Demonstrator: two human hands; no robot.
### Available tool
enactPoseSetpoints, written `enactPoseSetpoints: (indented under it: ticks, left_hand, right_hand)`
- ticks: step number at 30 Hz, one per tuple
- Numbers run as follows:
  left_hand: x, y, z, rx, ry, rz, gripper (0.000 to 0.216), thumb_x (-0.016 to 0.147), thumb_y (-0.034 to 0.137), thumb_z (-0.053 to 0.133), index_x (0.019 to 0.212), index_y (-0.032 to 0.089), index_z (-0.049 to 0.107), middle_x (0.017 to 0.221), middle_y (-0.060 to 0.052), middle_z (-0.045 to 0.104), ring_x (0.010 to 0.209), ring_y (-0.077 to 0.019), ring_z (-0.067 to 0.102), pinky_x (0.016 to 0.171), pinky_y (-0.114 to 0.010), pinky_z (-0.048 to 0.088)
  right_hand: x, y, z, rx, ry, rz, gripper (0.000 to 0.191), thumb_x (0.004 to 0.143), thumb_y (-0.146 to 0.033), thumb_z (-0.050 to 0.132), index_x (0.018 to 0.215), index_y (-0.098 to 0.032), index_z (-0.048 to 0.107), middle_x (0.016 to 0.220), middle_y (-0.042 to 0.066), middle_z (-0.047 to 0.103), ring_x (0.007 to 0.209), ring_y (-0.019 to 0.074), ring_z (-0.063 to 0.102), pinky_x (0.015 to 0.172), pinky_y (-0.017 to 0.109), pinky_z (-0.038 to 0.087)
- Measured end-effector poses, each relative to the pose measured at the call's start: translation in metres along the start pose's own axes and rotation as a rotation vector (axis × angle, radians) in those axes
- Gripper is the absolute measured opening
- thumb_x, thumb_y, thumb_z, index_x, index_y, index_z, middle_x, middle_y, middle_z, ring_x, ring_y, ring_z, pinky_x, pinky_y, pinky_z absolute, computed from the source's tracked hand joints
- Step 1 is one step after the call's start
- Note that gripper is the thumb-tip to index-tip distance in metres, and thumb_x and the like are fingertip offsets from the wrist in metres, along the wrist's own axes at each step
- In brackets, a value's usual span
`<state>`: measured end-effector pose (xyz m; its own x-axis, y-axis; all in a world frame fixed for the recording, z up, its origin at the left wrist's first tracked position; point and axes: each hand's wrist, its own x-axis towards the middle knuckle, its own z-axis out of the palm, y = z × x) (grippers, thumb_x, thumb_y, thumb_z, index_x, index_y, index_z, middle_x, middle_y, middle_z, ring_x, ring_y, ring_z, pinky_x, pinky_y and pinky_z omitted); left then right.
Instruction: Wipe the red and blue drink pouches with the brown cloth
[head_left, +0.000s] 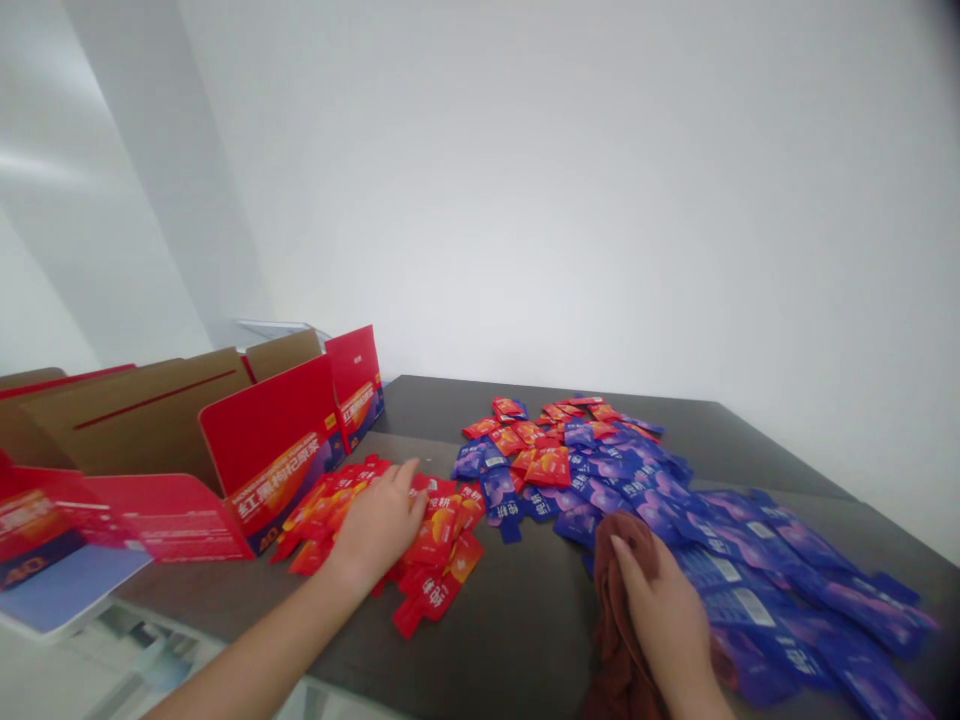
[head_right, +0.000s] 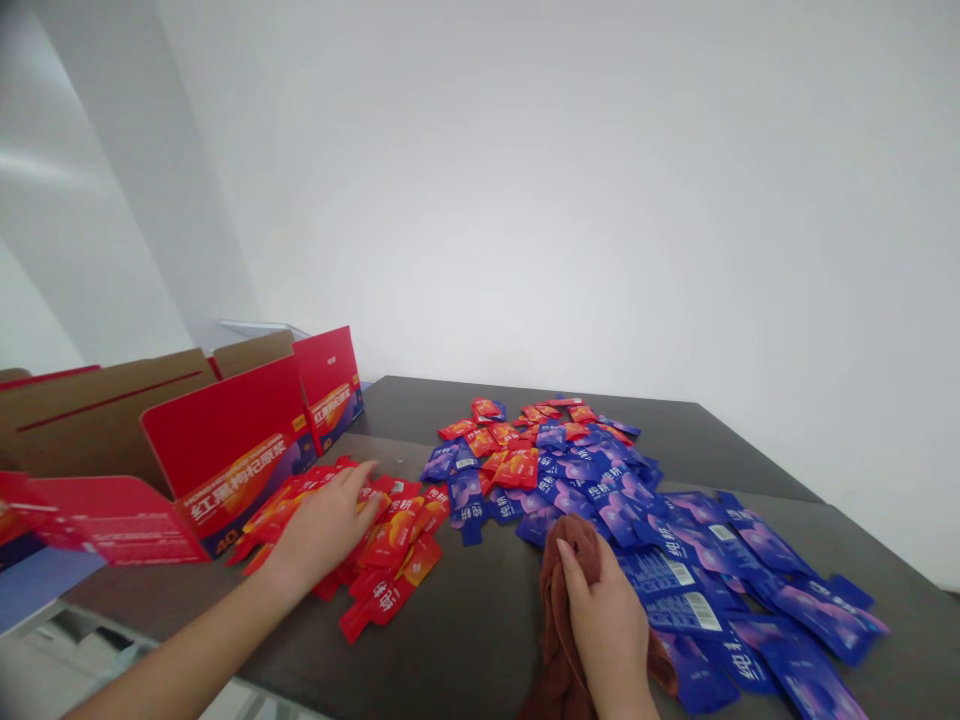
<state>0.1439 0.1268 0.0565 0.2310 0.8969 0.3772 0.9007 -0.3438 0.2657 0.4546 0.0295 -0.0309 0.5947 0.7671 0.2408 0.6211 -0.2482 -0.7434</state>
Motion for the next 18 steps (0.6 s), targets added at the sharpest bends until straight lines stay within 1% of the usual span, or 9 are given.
enactPoseSetpoints:
  ticks: [2, 4, 7, 8, 9, 12, 14, 16, 18]
  left_hand:
    - [0.023, 0.023, 0.013, -0.161, -0.050, 0.029, 0.048, 0.089, 0.025, 0.043, 0.135, 0.011, 0.045, 0.129, -0.021, 0.054, 0.115, -0.0369, 0.054, 0.097, -0.048, 0.038]
    - [0.049, 0.046, 0.033, -0.245, -0.103, 0.081, 0.047, 0.087, 0.025, 0.049, 0.134, 0.017, 0.047, 0.130, -0.016, 0.055, 0.117, -0.0334, 0.053, 0.101, -0.043, 0.037]
    - [0.086, 0.080, 0.071, -0.351, -0.185, 0.126, 0.047, 0.082, 0.022, 0.059, 0.129, 0.021, 0.053, 0.133, -0.011, 0.055, 0.124, -0.0274, 0.050, 0.106, -0.034, 0.034]
    - [0.095, 0.090, 0.084, -0.378, -0.213, 0.127, 0.045, 0.082, 0.023, 0.061, 0.126, 0.020, 0.054, 0.134, -0.011, 0.055, 0.125, -0.0265, 0.049, 0.107, -0.034, 0.033]
    - [0.103, 0.100, 0.098, -0.398, -0.238, 0.117, 0.043, 0.083, 0.024, 0.062, 0.125, 0.019, 0.055, 0.135, -0.011, 0.054, 0.125, -0.0264, 0.048, 0.108, -0.038, 0.032]
    - [0.115, 0.121, 0.132, -0.438, -0.290, 0.034, 0.041, 0.086, 0.032, 0.062, 0.123, 0.017, 0.054, 0.134, -0.011, 0.052, 0.123, -0.0284, 0.048, 0.105, -0.052, 0.033]
    - [0.117, 0.128, 0.147, -0.470, -0.300, -0.039, 0.041, 0.087, 0.034, 0.062, 0.124, 0.017, 0.054, 0.134, -0.011, 0.050, 0.123, -0.0297, 0.047, 0.103, -0.056, 0.034]
    - [0.119, 0.131, 0.154, -0.526, -0.298, -0.098, 0.041, 0.087, 0.033, 0.062, 0.124, 0.018, 0.053, 0.135, -0.011, 0.049, 0.124, -0.0301, 0.046, 0.104, -0.056, 0.033]
    - [0.121, 0.130, 0.153, -0.608, -0.291, -0.140, 0.041, 0.087, 0.030, 0.062, 0.125, 0.019, 0.053, 0.137, -0.010, 0.047, 0.126, -0.0302, 0.044, 0.105, -0.056, 0.032]
  right_hand:
    - [0.000, -0.001, 0.001, 0.000, 0.009, -0.004, 0.066, 0.083, -0.064, 0.040, 0.128, -0.017, 0.055, 0.114, 0.015, 0.067, 0.105, 0.0342, 0.062, 0.085, 0.043, 0.046]
    - [-0.001, -0.001, 0.002, 0.007, 0.010, -0.012, 0.065, 0.084, -0.063, 0.041, 0.127, -0.017, 0.055, 0.115, 0.015, 0.067, 0.105, 0.0335, 0.062, 0.085, 0.043, 0.046]
    - [-0.001, -0.003, 0.004, 0.014, 0.010, -0.037, 0.063, 0.085, -0.061, 0.041, 0.127, -0.016, 0.055, 0.117, 0.015, 0.066, 0.108, 0.0325, 0.061, 0.087, 0.042, 0.046]
    - [-0.001, -0.004, 0.004, 0.015, 0.013, -0.044, 0.062, 0.086, -0.060, 0.041, 0.127, -0.016, 0.055, 0.117, 0.015, 0.066, 0.108, 0.0321, 0.061, 0.088, 0.042, 0.046]
    - [-0.002, -0.005, 0.005, 0.014, 0.015, -0.048, 0.061, 0.086, -0.059, 0.041, 0.127, -0.015, 0.055, 0.117, 0.015, 0.066, 0.108, 0.0318, 0.062, 0.088, 0.042, 0.047]
    - [-0.002, -0.007, 0.005, 0.015, 0.012, -0.042, 0.059, 0.087, -0.057, 0.041, 0.128, -0.016, 0.054, 0.119, 0.014, 0.065, 0.110, 0.0314, 0.061, 0.090, 0.042, 0.046]
    - [-0.002, -0.009, 0.005, 0.022, 0.001, -0.038, 0.060, 0.088, -0.057, 0.041, 0.128, -0.015, 0.053, 0.122, 0.014, 0.064, 0.114, 0.0318, 0.059, 0.093, 0.043, 0.045]
    - [-0.003, -0.010, 0.005, 0.028, -0.010, -0.036, 0.060, 0.088, -0.057, 0.041, 0.129, -0.014, 0.052, 0.123, 0.015, 0.063, 0.116, 0.0324, 0.057, 0.095, 0.044, 0.043]
    - [-0.003, -0.012, 0.004, 0.036, -0.016, -0.030, 0.060, 0.088, -0.056, 0.042, 0.129, -0.013, 0.052, 0.124, 0.015, 0.063, 0.117, 0.0328, 0.056, 0.095, 0.044, 0.043]
